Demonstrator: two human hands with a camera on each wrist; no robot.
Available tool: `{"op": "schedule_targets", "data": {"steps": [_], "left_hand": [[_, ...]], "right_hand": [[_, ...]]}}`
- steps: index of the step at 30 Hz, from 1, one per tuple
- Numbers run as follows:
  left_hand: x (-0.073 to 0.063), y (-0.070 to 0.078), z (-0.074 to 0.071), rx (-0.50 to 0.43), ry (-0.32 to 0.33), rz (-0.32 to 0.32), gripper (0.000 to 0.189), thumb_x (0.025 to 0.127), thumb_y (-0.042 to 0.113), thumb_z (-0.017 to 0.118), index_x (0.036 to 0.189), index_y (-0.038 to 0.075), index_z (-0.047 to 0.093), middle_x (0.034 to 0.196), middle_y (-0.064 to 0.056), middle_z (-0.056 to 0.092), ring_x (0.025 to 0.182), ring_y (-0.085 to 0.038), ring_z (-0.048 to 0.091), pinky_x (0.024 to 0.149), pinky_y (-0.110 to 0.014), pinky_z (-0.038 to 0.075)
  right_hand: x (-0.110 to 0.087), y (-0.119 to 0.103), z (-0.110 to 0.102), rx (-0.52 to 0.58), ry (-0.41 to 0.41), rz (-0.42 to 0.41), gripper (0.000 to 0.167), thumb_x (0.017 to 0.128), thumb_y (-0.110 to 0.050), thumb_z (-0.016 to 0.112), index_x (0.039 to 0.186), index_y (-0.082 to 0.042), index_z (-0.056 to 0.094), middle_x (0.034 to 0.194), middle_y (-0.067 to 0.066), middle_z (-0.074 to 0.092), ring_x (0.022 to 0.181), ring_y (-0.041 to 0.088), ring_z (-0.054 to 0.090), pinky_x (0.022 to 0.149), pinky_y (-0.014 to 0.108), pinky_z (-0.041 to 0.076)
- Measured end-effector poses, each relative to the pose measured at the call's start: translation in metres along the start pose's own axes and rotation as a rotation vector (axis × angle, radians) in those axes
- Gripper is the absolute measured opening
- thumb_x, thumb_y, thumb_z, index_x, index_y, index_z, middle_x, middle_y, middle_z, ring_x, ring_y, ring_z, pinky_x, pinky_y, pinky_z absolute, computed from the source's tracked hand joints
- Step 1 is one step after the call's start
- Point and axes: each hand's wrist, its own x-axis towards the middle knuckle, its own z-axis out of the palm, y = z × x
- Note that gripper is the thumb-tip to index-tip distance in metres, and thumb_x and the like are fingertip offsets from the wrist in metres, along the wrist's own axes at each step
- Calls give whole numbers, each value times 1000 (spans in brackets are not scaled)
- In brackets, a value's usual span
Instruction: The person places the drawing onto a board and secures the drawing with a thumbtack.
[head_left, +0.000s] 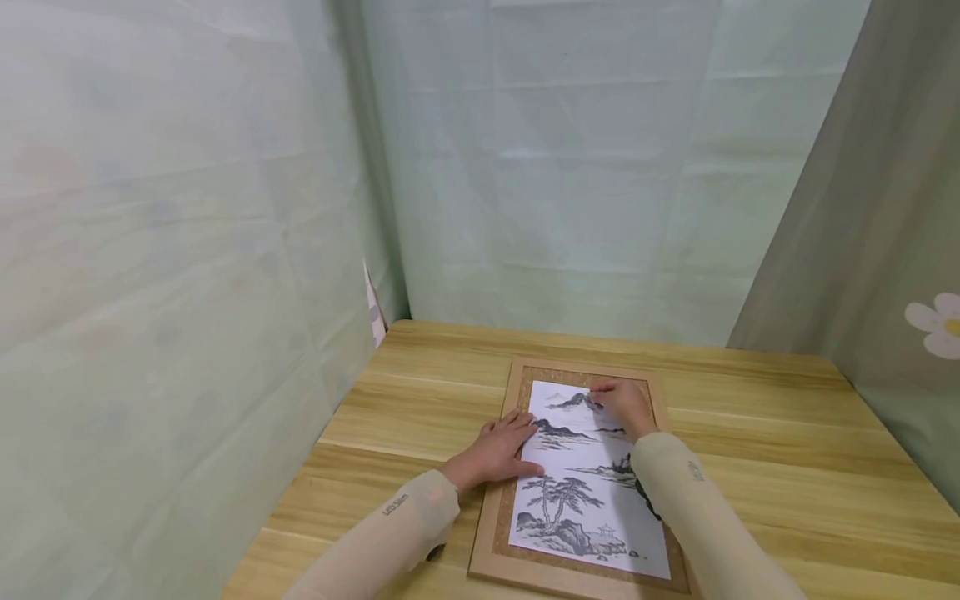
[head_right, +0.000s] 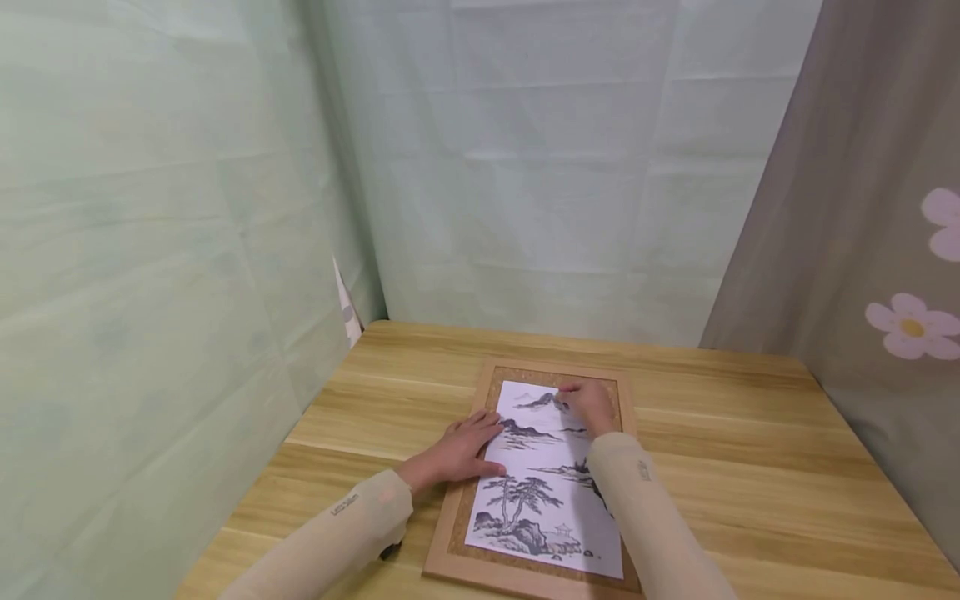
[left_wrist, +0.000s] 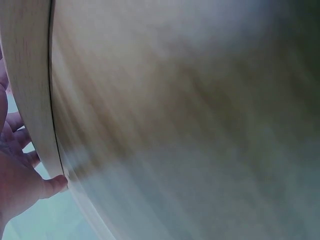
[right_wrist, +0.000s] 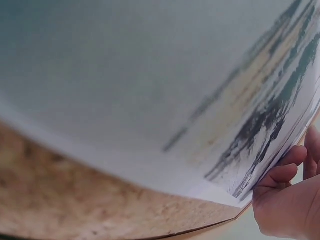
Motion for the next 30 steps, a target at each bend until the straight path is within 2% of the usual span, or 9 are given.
{"op": "schedule_targets", "data": {"steps": [5, 16, 20, 26, 30], "left_hand": [[-2, 0, 0, 5, -3, -5, 80, 92, 58, 61, 153, 12, 39, 162, -7, 25, 151, -27, 13, 112, -63, 19], [-2, 1, 1, 2, 1, 5, 80, 92, 58, 61, 153, 12, 39, 162, -8, 25, 151, -28, 13, 112, -63, 20], [-1, 1, 2, -4, 1, 10, 80, 92, 58, 62, 153, 11, 39, 162, -8, 26, 151, -28, 13, 112, -63, 20], [1, -1, 4, -8, -2, 12, 81, 92, 59, 60, 154, 12, 38, 162, -7, 25, 151, -28, 12, 112, -63, 20], [3, -2, 3, -1, -5, 11, 81, 92, 59, 60, 154, 12, 38, 162, -8, 25, 151, -28, 13, 112, -64, 19]], "right_hand": [[0, 0, 2, -30, 11, 7, 14, 95, -21, 69, 100, -11, 76, 110, 7, 70, 98, 24, 59, 85, 43, 44], [-6, -7, 6, -130, 58, 9, 17, 94, -23, 67, 102, -12, 77, 109, 6, 70, 93, 23, 58, 78, 41, 43], [-8, -6, 3, -142, 24, -14, 19, 95, -19, 65, 106, -8, 76, 113, 9, 70, 99, 26, 59, 84, 45, 45], [-5, -2, 0, -194, -28, -95, 21, 95, -10, 59, 107, -5, 76, 119, 16, 68, 108, 33, 61, 90, 50, 46], [-2, 1, -1, -192, -51, -140, 22, 96, -8, 59, 110, -3, 75, 123, 19, 66, 115, 38, 58, 94, 52, 46]]}}
